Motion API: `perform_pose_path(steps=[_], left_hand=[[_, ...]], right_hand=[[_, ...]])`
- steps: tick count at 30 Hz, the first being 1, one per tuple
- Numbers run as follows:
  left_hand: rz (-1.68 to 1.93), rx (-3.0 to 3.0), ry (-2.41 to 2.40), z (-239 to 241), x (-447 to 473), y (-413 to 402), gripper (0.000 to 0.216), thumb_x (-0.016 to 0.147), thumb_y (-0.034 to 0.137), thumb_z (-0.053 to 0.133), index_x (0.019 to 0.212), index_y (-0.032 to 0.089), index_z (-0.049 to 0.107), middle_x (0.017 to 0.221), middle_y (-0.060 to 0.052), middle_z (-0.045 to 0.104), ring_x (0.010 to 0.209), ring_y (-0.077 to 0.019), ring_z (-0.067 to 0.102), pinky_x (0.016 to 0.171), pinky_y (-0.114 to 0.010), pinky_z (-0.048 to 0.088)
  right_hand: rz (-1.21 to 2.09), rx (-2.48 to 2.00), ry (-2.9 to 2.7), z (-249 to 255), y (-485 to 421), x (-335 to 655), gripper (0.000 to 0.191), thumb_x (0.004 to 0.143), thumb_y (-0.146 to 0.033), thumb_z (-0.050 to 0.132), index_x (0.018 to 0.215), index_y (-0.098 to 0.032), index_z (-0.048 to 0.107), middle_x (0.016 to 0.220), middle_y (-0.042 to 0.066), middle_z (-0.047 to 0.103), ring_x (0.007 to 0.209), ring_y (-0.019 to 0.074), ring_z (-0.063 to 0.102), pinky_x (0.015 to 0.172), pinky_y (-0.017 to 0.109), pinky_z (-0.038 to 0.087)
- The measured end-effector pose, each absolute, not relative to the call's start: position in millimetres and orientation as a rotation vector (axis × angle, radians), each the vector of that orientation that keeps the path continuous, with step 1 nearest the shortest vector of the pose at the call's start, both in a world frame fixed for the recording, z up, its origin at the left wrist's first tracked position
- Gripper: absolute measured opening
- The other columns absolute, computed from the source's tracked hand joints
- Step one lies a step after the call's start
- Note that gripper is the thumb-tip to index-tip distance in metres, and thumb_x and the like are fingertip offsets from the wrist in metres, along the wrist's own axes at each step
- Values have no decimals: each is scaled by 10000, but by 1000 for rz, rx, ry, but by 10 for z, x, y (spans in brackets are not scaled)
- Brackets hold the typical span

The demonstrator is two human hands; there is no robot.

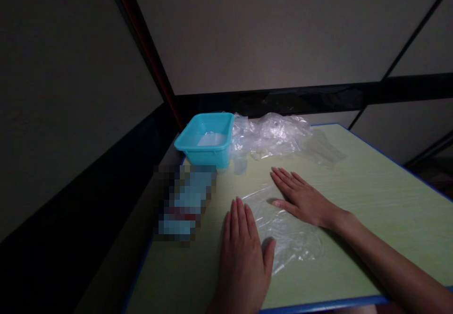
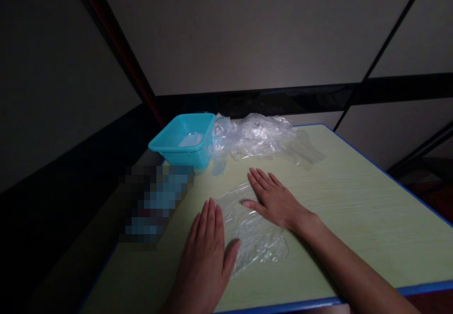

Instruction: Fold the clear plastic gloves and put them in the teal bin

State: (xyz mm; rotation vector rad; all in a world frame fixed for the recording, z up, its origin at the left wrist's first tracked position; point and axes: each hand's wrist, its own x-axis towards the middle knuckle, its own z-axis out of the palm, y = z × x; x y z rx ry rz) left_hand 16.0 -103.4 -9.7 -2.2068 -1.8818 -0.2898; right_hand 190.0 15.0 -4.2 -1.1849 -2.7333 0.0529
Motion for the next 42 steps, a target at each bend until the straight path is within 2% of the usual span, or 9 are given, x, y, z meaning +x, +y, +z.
perform_pose_path(steps=[18, 25, 34, 42], left_hand=[[-319, -2206, -1885, -96, 152, -1038, 589, 820, 371, 442, 1247, -34, 415, 1357, -263, 336, 1265, -343, 306, 985, -461, 365], [-316, -2204, -1884, -93, 151, -1038, 600, 817, 373, 450, 1254, -35, 407, 1357, -263, 335, 1265, -342, 307, 987, -463, 361], [-314, -2200, -1874, -90, 150, -1038, 600, 814, 395, 449, 1236, -31, 428, 1347, -266, 351, 1256, -340, 325, 976, -460, 374], [-328, -2203, -1871, -98, 144, -1032, 592, 823, 381, 442, 1248, -30, 410, 1355, -262, 341, 1266, -334, 308, 983, -458, 366]], right_hand=[[53, -1153, -2688, -70, 157, 1906, 690, 875, -571, 285, 1418, -171, 138, 1445, 109, 201, 1326, 245, 164, 1059, 440, 223], [47, -1173, -2730, -51, 157, 1908, 693, 880, -564, 275, 1406, -121, 191, 1444, 128, 192, 1329, 244, 154, 1063, 438, 217], [38, -1155, -2696, -63, 161, 1904, 687, 877, -570, 277, 1413, -153, 173, 1442, 121, 216, 1327, 242, 168, 1058, 441, 224], [51, -1180, -2723, -45, 163, 1901, 704, 877, -577, 260, 1399, -107, 215, 1440, 139, 214, 1329, 242, 160, 1058, 441, 219]])
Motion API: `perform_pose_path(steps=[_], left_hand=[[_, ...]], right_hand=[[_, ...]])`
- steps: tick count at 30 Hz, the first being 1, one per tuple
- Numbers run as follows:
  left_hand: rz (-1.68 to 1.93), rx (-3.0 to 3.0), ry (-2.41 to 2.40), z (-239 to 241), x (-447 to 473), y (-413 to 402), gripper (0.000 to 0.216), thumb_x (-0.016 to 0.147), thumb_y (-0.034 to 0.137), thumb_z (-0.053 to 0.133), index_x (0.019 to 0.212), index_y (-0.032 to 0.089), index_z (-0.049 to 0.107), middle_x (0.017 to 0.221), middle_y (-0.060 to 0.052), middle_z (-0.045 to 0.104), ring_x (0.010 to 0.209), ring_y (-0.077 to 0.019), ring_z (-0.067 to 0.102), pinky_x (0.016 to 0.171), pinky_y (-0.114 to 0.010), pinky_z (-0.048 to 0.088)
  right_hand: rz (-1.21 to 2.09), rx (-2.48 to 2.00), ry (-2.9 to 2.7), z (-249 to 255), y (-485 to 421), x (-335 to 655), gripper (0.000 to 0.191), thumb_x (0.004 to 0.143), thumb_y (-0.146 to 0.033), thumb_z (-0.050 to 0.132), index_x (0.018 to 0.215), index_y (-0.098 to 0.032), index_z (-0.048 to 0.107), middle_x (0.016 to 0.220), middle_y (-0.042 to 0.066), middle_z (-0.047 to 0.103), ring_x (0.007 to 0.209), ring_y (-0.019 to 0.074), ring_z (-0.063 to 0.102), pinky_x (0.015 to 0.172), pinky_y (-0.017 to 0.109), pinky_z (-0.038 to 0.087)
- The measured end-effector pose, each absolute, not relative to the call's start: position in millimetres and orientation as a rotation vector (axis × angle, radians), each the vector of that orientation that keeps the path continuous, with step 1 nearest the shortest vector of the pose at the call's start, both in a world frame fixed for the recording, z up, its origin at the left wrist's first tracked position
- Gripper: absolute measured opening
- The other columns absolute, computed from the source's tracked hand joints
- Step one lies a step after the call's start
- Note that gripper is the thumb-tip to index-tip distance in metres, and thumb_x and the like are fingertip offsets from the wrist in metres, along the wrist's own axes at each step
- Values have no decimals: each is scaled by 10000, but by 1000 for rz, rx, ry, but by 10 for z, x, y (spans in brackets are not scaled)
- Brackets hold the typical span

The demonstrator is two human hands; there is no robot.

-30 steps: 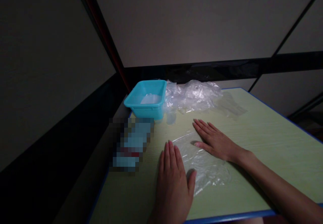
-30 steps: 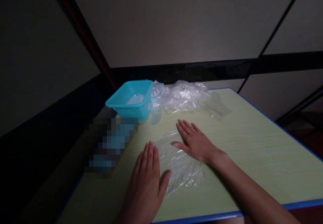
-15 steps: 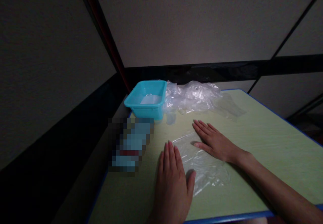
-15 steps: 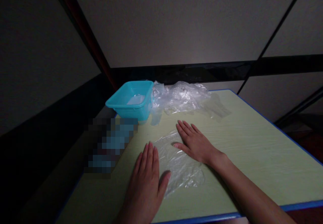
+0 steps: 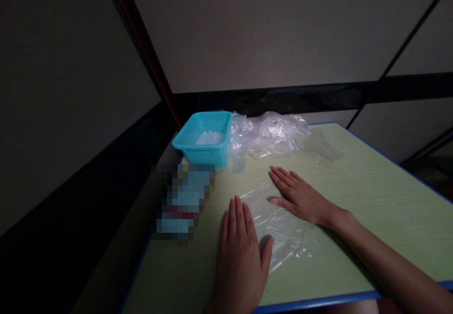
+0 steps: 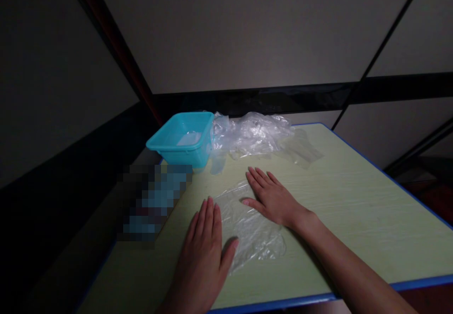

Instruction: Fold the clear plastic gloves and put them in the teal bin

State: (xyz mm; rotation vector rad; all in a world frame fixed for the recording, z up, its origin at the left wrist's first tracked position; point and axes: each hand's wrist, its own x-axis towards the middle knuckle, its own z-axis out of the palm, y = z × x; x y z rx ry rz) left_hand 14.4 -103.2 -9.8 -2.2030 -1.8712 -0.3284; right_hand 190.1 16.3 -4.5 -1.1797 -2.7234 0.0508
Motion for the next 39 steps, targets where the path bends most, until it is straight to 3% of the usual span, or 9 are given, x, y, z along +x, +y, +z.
perform_pose_path(steps=[21, 32, 39], left_hand=[[-375, -2217, -1859, -134, 136, -1043, 660, 829, 413, 452, 1289, -43, 326, 1381, -292, 261, 1283, -355, 255, 982, -470, 362], [-436, -2302, -1887, -84, 99, -1057, 645, 859, 414, 434, 1354, 45, 247, 1434, -245, 165, 1312, -327, 192, 984, -481, 351], [-429, -2292, -1895, -81, 106, -1054, 655, 839, 428, 464, 1341, 47, 285, 1419, -248, 216, 1303, -334, 217, 984, -482, 351]], right_hand=[[22, -1164, -2728, -64, 163, 1909, 694, 881, -567, 263, 1400, -108, 215, 1443, 138, 208, 1329, 249, 164, 1058, 435, 227], [2, -1141, -2731, -49, 159, 1910, 677, 889, -550, 272, 1401, -112, 210, 1436, 146, 226, 1325, 249, 179, 1050, 444, 242], [-3, -1156, -2734, -47, 160, 1908, 691, 884, -561, 267, 1395, -99, 223, 1436, 151, 220, 1324, 251, 182, 1049, 447, 246]])
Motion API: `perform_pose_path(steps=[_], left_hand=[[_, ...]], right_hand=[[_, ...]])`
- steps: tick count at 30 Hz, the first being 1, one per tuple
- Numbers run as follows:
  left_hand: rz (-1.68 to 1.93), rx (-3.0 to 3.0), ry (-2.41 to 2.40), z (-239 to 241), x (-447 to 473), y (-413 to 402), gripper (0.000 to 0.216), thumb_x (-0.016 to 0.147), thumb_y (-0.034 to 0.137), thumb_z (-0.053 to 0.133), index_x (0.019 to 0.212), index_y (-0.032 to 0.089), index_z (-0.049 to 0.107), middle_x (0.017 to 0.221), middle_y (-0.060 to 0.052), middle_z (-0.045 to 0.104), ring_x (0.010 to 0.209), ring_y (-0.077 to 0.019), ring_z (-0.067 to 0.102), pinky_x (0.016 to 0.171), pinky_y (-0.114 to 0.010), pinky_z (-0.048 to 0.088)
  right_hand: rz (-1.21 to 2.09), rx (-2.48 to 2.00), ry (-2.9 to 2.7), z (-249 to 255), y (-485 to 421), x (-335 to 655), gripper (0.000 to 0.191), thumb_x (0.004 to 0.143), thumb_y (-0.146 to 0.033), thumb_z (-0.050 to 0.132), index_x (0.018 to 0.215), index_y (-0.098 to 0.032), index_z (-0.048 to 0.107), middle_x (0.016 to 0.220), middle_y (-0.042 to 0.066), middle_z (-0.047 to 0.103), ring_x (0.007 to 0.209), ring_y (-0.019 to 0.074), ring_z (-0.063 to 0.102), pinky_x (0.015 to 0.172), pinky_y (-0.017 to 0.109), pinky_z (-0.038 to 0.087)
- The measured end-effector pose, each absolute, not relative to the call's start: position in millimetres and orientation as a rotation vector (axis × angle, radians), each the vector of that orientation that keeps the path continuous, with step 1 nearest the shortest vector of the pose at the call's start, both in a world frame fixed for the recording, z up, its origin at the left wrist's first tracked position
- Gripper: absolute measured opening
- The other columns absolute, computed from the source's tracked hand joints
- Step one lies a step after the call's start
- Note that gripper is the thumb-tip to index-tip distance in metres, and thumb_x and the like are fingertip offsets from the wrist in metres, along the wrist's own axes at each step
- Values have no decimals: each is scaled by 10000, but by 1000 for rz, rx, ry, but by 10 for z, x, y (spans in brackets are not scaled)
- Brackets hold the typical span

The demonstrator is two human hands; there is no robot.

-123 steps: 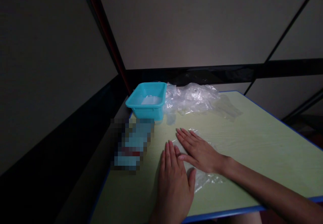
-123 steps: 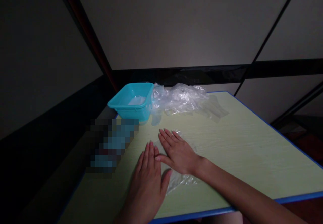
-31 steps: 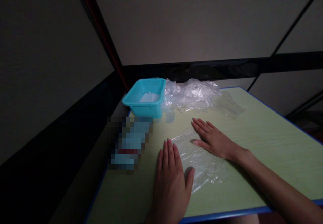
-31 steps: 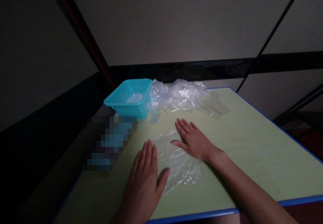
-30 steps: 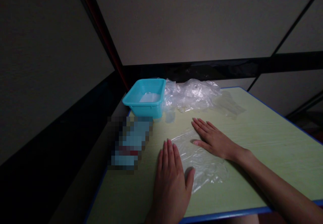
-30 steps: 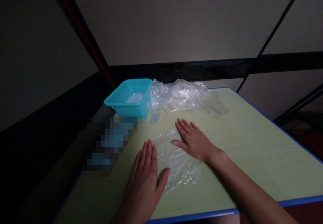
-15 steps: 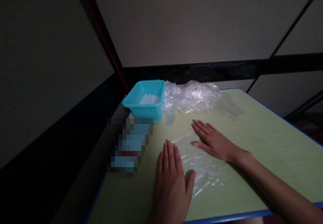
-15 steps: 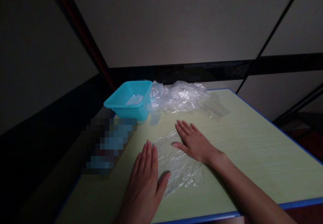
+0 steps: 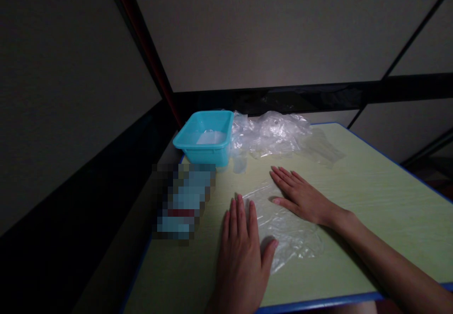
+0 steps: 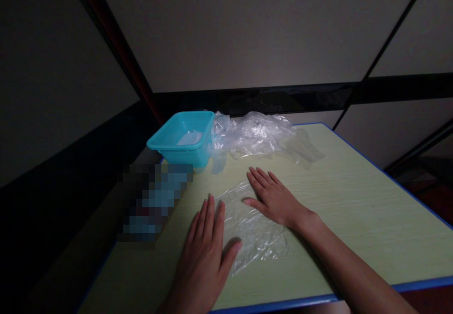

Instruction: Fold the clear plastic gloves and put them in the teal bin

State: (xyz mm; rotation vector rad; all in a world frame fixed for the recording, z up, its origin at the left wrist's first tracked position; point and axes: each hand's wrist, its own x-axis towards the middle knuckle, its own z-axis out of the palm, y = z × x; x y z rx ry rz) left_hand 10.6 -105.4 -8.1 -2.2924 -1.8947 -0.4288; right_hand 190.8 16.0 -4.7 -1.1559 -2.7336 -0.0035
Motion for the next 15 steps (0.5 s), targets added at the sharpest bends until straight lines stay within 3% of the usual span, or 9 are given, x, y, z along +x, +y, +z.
perform_pose_path(steps=[7, 15], left_hand=[[-424, -2261, -1899, -115, 117, -1057, 711, 816, 459, 481, 1330, 10, 281, 1393, -260, 271, 1299, -336, 225, 989, -477, 349], [-439, -2272, -1887, -80, 110, -1051, 721, 820, 472, 481, 1346, 30, 261, 1423, -247, 201, 1308, -329, 206, 990, -465, 351]], right_hand=[[19, -1153, -2742, -50, 167, 1910, 677, 888, -554, 266, 1405, -123, 196, 1439, 136, 211, 1328, 242, 163, 1054, 449, 232], [149, -1155, -2703, -3, 140, 1917, 640, 901, -528, 248, 1426, -209, 69, 1457, 87, 180, 1330, 232, 135, 1060, 454, 213]])
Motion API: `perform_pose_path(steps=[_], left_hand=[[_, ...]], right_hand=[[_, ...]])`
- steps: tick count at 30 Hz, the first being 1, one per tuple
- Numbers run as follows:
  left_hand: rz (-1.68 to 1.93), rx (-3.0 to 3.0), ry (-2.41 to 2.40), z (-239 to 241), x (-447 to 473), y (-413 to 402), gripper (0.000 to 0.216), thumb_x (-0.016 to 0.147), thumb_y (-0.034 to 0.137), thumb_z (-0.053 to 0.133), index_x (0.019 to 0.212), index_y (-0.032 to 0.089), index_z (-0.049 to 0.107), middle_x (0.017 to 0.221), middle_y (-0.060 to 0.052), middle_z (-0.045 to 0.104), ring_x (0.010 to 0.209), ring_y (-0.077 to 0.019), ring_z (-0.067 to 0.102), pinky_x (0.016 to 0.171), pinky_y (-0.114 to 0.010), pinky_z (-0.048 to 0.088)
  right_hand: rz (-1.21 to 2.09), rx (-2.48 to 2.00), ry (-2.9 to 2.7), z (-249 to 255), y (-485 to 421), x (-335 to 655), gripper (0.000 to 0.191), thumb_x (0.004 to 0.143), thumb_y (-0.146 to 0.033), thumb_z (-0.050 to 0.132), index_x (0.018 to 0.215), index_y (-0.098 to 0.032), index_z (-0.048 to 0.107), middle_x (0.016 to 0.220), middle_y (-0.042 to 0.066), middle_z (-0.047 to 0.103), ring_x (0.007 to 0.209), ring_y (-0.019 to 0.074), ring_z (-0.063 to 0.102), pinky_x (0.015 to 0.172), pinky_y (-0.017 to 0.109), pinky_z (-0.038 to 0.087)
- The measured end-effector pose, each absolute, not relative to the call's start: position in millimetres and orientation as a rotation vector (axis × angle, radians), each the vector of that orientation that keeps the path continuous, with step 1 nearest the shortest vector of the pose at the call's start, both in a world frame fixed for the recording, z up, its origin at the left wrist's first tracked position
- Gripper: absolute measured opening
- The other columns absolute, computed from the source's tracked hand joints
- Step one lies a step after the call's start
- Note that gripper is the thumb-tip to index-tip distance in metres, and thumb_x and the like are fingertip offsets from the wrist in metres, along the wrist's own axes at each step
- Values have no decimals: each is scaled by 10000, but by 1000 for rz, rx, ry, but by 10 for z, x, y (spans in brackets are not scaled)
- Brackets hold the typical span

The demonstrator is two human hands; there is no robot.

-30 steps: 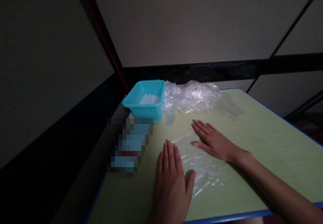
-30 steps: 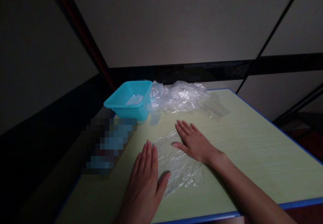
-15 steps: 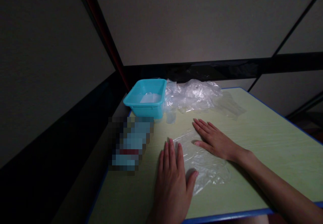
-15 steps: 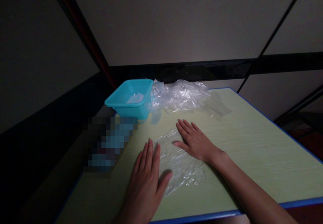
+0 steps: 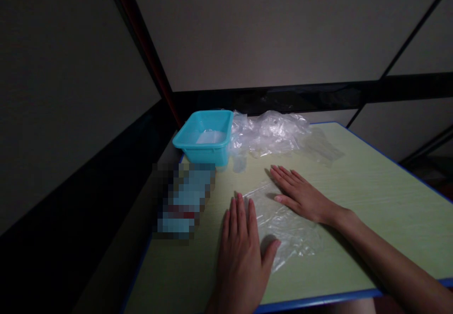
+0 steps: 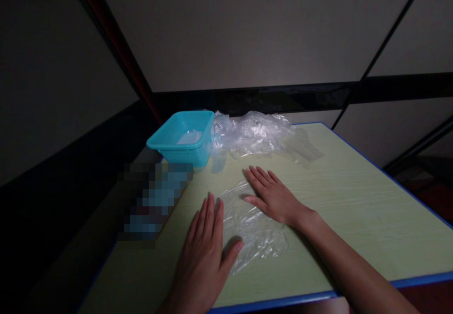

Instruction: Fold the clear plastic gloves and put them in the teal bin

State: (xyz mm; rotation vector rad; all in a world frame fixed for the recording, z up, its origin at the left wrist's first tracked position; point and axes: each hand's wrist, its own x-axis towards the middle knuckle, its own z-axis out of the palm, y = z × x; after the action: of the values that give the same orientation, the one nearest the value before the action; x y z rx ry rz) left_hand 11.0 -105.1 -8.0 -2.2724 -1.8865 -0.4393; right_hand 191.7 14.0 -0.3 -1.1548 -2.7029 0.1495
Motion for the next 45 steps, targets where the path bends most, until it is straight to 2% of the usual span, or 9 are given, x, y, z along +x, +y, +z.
perform_pose_path(steps=[9, 13, 15, 18, 21, 25, 29, 35, 45], left_hand=[[-454, -2297, -1902, -81, 110, -1041, 701, 831, 469, 470, 1349, 47, 258, 1428, -225, 207, 1311, -325, 199, 999, -474, 337], [-514, -2329, -1915, -72, 106, -1046, 684, 831, 444, 482, 1344, 48, 262, 1427, -222, 219, 1312, -329, 193, 1008, -487, 323], [-585, -2343, -1932, -69, 92, -1056, 618, 856, 374, 455, 1346, 56, 252, 1427, -213, 231, 1314, -316, 200, 1011, -485, 324], [-773, -2322, -1993, -70, 61, -1064, 479, 897, 211, 349, 1344, 77, 241, 1405, -187, 303, 1302, -265, 264, 1003, -453, 357], [-934, -2297, -2029, -74, 41, -1061, 423, 901, 139, 291, 1320, 87, 274, 1353, -171, 395, 1267, -233, 343, 986, -428, 392], [-900, -2312, -2060, -72, 55, -1059, 431, 885, 104, 297, 1316, 97, 288, 1351, -166, 399, 1266, -241, 345, 978, -436, 404], [-742, -2315, -2075, -59, 80, -1066, 476, 862, 104, 347, 1332, 71, 271, 1393, -191, 324, 1300, -287, 259, 994, -480, 372], [-629, -2386, -2008, -21, 74, -1068, 498, 868, 140, 373, 1351, 95, 260, 1427, -142, 276, 1328, -275, 162, 1024, -489, 328], [-526, -2452, -1987, -1, 69, -1069, 481, 877, 241, 436, 1329, 118, 329, 1422, -135, 289, 1320, -301, 171, 1034, -521, 291]], right_hand=[[239, -1110, -2680, 26, 147, 1942, 620, 906, -510, 257, 1422, -202, 104, 1462, 108, 171, 1333, 249, 135, 1050, 490, 204], [255, -887, -2639, 186, 109, 1939, 541, 903, -471, 332, 1360, -186, 291, 1436, 121, 274, 1314, 248, 234, 1025, 479, 275], [245, -747, -2609, 308, 40, 1917, 414, 905, -409, 380, 1237, -172, 451, 1340, 121, 425, 1239, 225, 370, 975, 423, 364], [175, -557, -2603, 449, -158, 1843, 261, 910, -308, 415, 1012, -134, 579, 1012, 105, 621, 976, 189, 555, 824, 359, 461], [81, -388, -2635, 464, -425, 1752, 234, 915, -256, 403, 887, -147, 608, 828, 71, 645, 841, 170, 584, 728, 330, 475], [23, -286, -2671, 373, -730, 1715, 253, 907, -220, 403, 771, -173, 611, 782, 58, 653, 772, 155, 588, 686, 310, 471], [2, -339, -2655, 358, -889, 1819, 271, 897, -133, 365, 839, -175, 627, 745, 60, 667, 735, 157, 597, 664, 309, 477], [13, -379, -2717, 387, -969, 2013, 346, 920, -108, 274, 989, -94, 612, 738, 90, 678, 625, 164, 596, 529, 309, 480], [-41, -560, -2703, 228, -845, 2249, 278, 906, -122, 350, 1046, -118, 590, 783, 86, 668, 675, 158, 602, 565, 289, 496]])
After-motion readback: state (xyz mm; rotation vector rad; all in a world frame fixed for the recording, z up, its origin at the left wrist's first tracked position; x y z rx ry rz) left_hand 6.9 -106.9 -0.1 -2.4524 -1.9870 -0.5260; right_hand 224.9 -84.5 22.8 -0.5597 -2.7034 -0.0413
